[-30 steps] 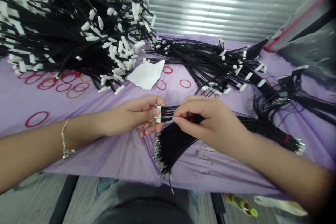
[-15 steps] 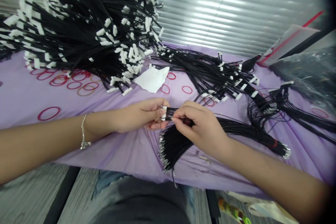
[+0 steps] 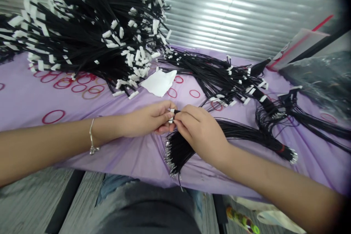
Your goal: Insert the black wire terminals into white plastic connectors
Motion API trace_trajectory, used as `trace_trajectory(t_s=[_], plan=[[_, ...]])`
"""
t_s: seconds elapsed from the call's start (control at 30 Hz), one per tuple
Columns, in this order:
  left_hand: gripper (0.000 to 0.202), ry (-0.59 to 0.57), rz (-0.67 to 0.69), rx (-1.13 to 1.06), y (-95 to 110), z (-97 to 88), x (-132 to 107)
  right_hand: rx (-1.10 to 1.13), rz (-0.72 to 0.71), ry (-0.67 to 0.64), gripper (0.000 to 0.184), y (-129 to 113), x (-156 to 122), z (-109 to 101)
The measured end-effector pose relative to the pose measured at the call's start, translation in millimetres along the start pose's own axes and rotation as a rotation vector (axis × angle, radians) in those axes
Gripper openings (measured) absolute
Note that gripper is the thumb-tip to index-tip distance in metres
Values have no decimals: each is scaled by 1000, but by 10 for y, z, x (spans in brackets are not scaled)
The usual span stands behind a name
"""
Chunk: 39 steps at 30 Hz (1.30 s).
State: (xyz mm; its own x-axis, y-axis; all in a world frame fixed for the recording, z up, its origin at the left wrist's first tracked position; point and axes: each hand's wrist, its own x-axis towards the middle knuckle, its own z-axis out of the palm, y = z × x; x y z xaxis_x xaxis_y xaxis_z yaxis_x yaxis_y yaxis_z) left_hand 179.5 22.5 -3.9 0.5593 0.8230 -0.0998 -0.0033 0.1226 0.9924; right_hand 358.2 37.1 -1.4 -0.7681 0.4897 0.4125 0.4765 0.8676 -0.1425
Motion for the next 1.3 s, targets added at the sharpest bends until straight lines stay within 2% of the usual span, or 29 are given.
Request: trace_trajectory(t_s=[0.17,0.33,0.4,0.5,0.6,0.87,1.07,1.3], plan=[[11,50,-31,21,32,54,3,-96,-73,22,21,58,-12,-32],[10,85,-64,-65,51,33,6,93,-145,175,12,137,-68,-239],[10,48,-58,-78,51,9,-1,145,-74,160,11,140,-87,-290],[9,-20,-43,-99,44,-18,-13,177,130,112,8,134,-85,-269],[9,-30,-48,-130,36,-27,-18,204,214,53,7,140,-59,-201],[8,-26,-83,-131,53,-36,-16,335,285,-48,17,138,-36,-211],[8,-26,-88,-153,67,-29,-16,428,350,-83,15,157,-46,-216],[7,-32,-85,-168,59,-31,-15,440,262,-51,15,175,-42,-167]])
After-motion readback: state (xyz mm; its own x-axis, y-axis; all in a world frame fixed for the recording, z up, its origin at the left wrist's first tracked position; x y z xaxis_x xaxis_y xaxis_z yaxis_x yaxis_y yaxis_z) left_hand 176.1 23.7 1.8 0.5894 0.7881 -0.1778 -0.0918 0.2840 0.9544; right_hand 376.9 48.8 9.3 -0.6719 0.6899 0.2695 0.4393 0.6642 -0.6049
